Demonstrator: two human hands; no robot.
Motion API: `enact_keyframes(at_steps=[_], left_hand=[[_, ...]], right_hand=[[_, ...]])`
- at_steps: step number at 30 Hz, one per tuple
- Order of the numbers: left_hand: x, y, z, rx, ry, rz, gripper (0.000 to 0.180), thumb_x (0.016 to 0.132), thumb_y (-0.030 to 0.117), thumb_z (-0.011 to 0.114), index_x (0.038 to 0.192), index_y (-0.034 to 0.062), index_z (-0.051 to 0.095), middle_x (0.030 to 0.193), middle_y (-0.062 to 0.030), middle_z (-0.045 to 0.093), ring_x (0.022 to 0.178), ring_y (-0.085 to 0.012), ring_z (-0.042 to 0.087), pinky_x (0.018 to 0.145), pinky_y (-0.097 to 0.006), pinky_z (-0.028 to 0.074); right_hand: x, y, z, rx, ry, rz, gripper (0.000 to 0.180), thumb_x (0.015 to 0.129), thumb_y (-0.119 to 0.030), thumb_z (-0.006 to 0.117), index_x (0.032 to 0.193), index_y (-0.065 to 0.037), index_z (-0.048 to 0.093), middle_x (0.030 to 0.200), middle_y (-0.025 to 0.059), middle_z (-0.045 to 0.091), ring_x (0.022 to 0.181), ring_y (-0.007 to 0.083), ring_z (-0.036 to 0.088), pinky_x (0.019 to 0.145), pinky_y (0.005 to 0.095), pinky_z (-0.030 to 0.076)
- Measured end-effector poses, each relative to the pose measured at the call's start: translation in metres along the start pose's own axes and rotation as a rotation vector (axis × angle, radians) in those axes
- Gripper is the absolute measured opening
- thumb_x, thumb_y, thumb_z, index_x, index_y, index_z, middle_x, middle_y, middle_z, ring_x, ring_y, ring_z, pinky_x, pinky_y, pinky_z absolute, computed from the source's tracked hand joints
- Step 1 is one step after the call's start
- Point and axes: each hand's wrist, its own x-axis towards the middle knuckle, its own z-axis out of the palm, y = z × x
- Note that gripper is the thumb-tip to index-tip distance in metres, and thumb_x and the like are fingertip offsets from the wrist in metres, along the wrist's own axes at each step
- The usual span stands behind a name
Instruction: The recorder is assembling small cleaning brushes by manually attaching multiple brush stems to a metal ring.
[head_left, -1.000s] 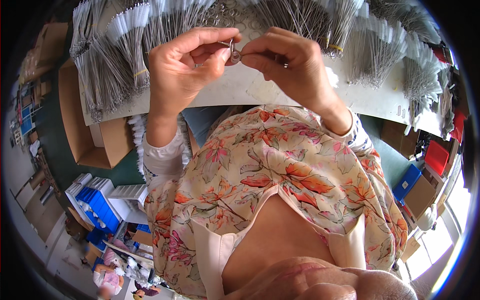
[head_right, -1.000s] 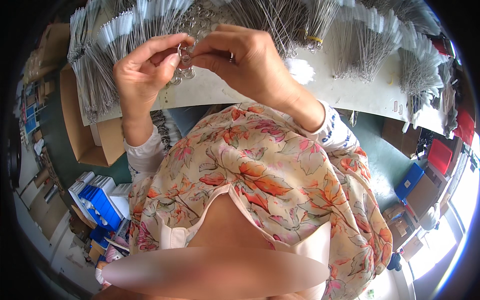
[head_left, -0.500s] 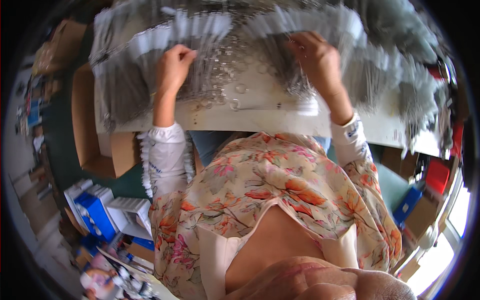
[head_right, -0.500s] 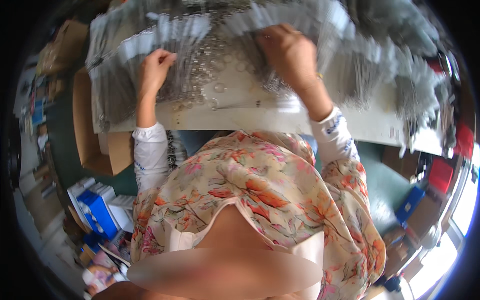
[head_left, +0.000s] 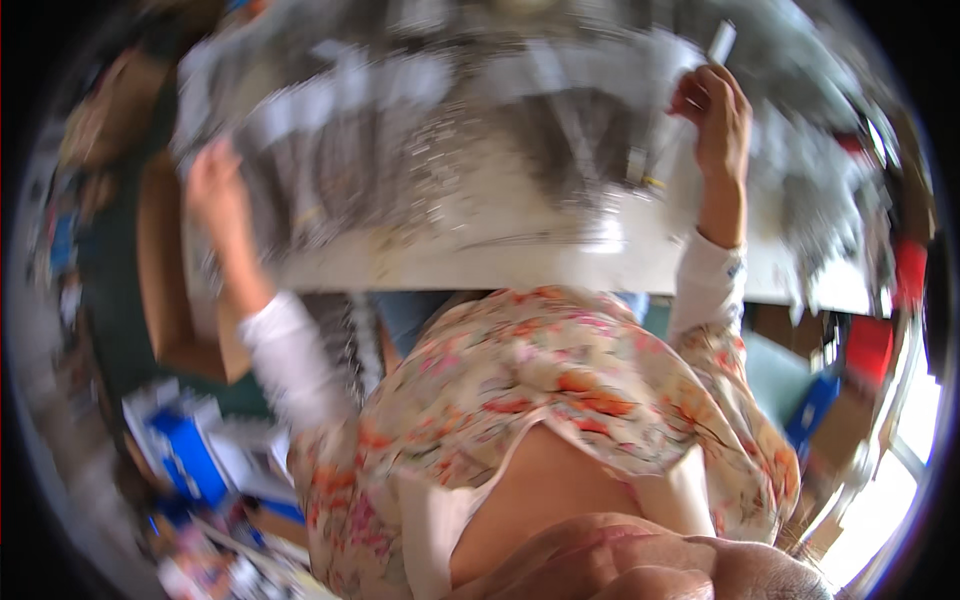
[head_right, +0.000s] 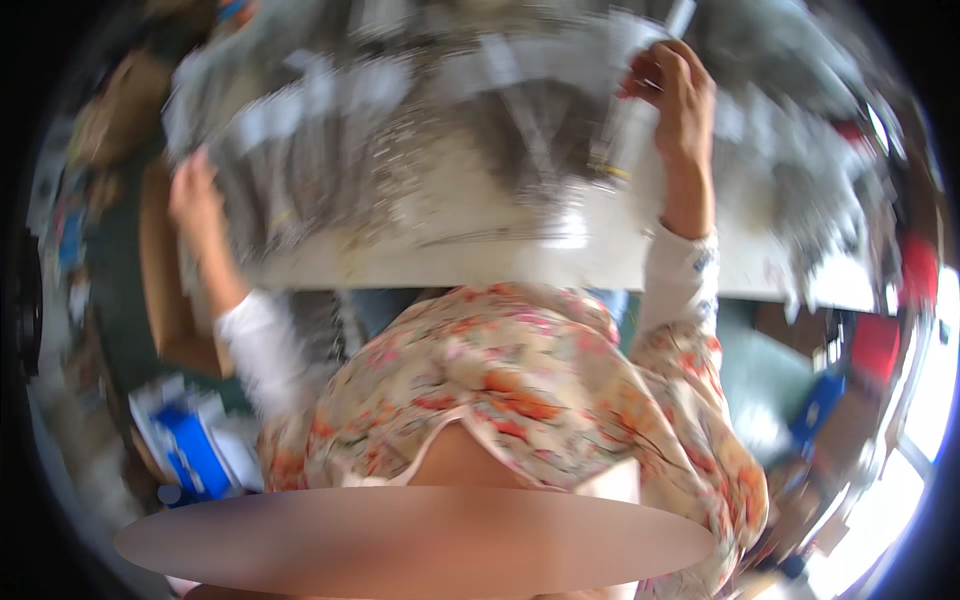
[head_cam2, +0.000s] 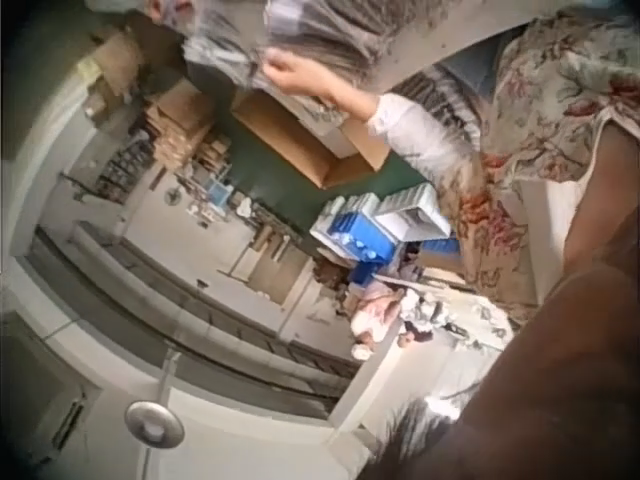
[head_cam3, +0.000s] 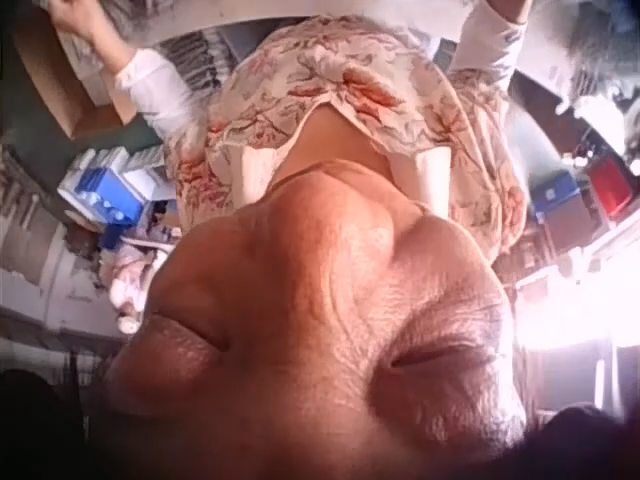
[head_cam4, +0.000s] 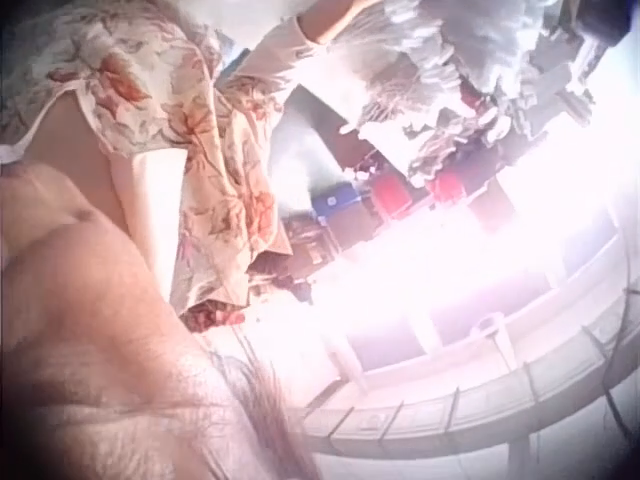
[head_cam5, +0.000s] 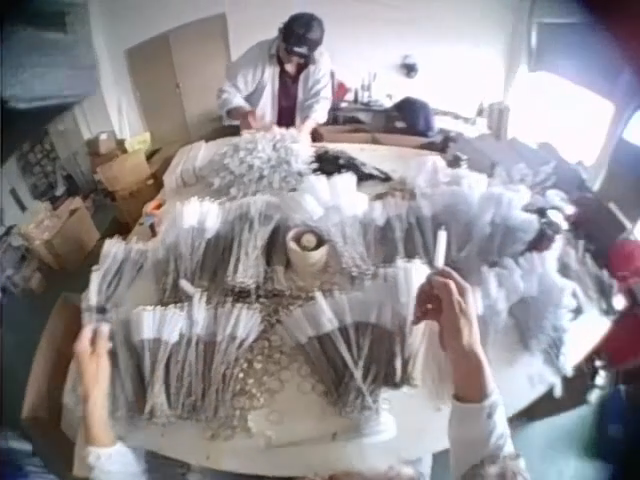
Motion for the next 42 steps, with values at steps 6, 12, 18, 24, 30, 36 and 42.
enact_keyframes(at_steps=[6, 12, 18, 24, 30, 36, 42], left_hand=[[0.030, -0.151, -0.026, 0.186, -0.321, 0.082, 0.023, 0.083, 0.020, 0.062, 0.086, -0.0030, 0.060, 0.074, -0.0082, 0.063, 0.065, -0.0166, 0.055, 0.062, -0.028, 0.044], [0.022, -0.104, -0.019, -0.017, -0.339, -0.371, 0.015, 0.083, 0.016, 0.059, 0.083, 0.0014, 0.061, 0.069, -0.0017, 0.059, 0.045, -0.0055, 0.036, 0.039, -0.023, 0.026], [0.030, -0.095, -0.028, 0.224, -0.370, -0.123, 0.018, 0.081, 0.014, 0.055, 0.087, -0.0018, 0.063, 0.076, -0.0082, 0.065, 0.069, -0.0142, 0.059, 0.067, -0.024, 0.044], [0.036, -0.061, -0.028, 0.224, -0.022, 0.070, 0.027, 0.087, 0.017, 0.049, 0.101, -0.0024, 0.061, 0.084, -0.0099, 0.066, 0.075, -0.0164, 0.061, 0.073, -0.027, 0.046], [0.022, -0.014, -0.007, 0.020, 0.063, 0.092, 0.026, 0.091, 0.020, 0.050, 0.107, 0.0017, 0.060, 0.091, -0.0067, 0.061, 0.072, -0.0115, 0.054, 0.062, -0.024, 0.045], [-0.012, 0.043, 0.000, -0.413, -0.143, -0.242, 0.029, 0.092, 0.025, 0.050, 0.108, 0.0023, 0.060, 0.068, 0.0039, 0.040, 0.057, 0.0006, 0.031, 0.041, -0.016, 0.023], [-0.063, 0.123, 0.041, -1.046, -0.489, -0.186, 0.033, 0.091, 0.023, 0.049, 0.097, -0.0091, 0.057, 0.069, 0.0008, 0.044, 0.059, -0.0055, 0.035, 0.050, -0.019, 0.029]], right_hand=[[0.004, 0.029, -0.098, -0.737, 0.348, -0.096, 0.017, 0.079, -0.019, 0.055, 0.084, -0.008, 0.067, 0.071, 0.0073, 0.062, 0.061, 0.0133, 0.057, 0.060, 0.0276, 0.048], [-0.005, 0.046, -0.099, -1.184, 0.213, 0.152, 0.024, 0.070, -0.030, 0.065, 0.085, -0.011, 0.069, 0.074, 0.0076, 0.065, 0.072, 0.0219, 0.063, 0.069, 0.0333, 0.050], [0.003, 0.043, -0.116, -1.014, 0.343, -0.120, 0.018, 0.073, -0.024, 0.058, 0.076, -0.009, 0.067, 0.075, 0.0135, 0.064, 0.068, 0.0275, 0.063, 0.065, 0.0352, 0.050], [0.008, -0.031, -0.231, -1.180, 0.563, -0.231, 0.026, 0.086, -0.027, 0.043, 0.090, -0.015, 0.065, 0.092, 0.0067, 0.064, 0.069, 0.0203, 0.063, 0.063, 0.0341, 0.050], [0.012, 0.001, -0.288, -1.690, 0.397, 0.112, 0.019, 0.080, -0.030, 0.056, 0.091, -0.019, 0.067, 0.094, 0.0073, 0.064, 0.086, 0.0288, 0.061, 0.072, 0.0400, 0.047], [0.035, -0.002, -0.301, -1.452, 0.436, 0.081, 0.019, 0.075, -0.033, 0.060, 0.089, -0.022, 0.068, 0.082, 0.0067, 0.066, 0.081, 0.0279, 0.063, 0.072, 0.0387, 0.047], [0.025, -0.100, -0.149, -0.169, -0.048, -0.214, 0.023, 0.094, -0.027, 0.044, 0.093, -0.006, 0.053, 0.089, 0.0041, 0.054, 0.075, 0.0130, 0.057, 0.066, 0.0259, 0.049]])
